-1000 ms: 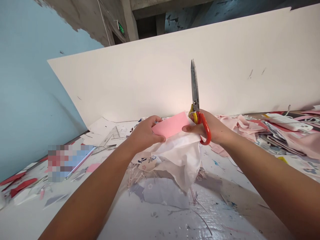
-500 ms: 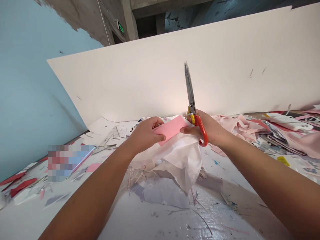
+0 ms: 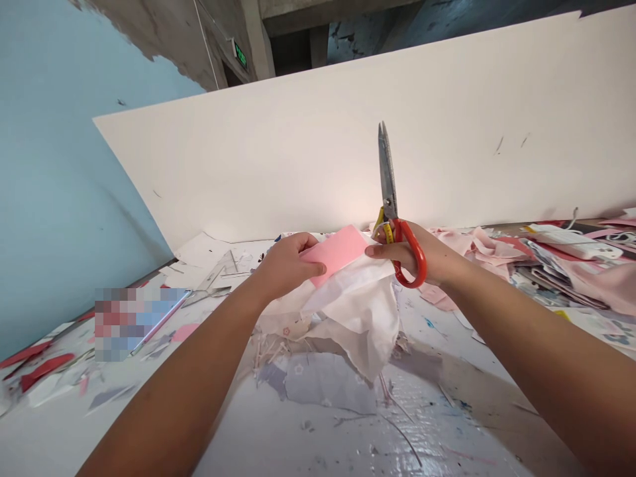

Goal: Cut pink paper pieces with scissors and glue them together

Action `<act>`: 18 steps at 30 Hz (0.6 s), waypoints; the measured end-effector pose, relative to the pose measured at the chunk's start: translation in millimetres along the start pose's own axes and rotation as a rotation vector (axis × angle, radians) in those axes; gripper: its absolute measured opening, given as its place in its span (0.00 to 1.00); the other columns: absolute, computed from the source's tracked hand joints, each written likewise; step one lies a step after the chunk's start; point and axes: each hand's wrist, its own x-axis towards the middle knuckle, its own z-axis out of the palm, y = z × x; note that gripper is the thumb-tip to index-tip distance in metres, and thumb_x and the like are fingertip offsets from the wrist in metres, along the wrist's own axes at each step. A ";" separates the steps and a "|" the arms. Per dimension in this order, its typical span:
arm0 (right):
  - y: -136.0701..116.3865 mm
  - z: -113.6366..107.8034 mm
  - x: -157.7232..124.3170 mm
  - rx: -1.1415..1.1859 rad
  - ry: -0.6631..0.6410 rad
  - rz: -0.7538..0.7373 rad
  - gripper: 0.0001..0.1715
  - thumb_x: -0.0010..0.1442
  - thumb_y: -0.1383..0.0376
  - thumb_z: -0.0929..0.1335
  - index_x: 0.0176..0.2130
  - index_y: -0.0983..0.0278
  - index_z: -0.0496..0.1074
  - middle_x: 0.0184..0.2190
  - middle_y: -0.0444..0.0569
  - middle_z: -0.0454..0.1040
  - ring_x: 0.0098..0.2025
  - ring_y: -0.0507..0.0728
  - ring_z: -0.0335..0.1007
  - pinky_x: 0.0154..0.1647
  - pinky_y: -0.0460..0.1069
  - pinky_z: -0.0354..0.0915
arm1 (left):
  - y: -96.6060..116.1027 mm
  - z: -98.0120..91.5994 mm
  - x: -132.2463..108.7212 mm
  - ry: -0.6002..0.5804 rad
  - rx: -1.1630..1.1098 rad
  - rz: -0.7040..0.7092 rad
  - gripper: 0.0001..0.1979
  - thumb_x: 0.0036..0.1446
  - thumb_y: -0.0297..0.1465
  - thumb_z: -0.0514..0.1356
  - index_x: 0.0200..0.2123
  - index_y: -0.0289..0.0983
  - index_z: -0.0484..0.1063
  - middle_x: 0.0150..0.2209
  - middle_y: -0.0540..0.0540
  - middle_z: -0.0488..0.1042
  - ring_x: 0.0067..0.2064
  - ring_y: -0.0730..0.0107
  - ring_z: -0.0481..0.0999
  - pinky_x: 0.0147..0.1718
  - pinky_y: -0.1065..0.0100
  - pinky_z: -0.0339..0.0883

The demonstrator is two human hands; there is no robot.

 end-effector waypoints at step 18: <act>-0.8 14.2 0.8 0.142 0.222 0.054 0.19 0.39 0.66 0.70 0.25 0.61 0.53 0.20 0.37 0.56 0.19 0.47 0.52 0.19 0.45 0.49 | -0.7 -12.2 -1.8 -0.108 -0.130 0.087 0.09 0.40 0.34 0.57 0.30 0.41 0.68 0.29 0.52 0.69 0.28 0.73 0.67 0.23 0.72 0.58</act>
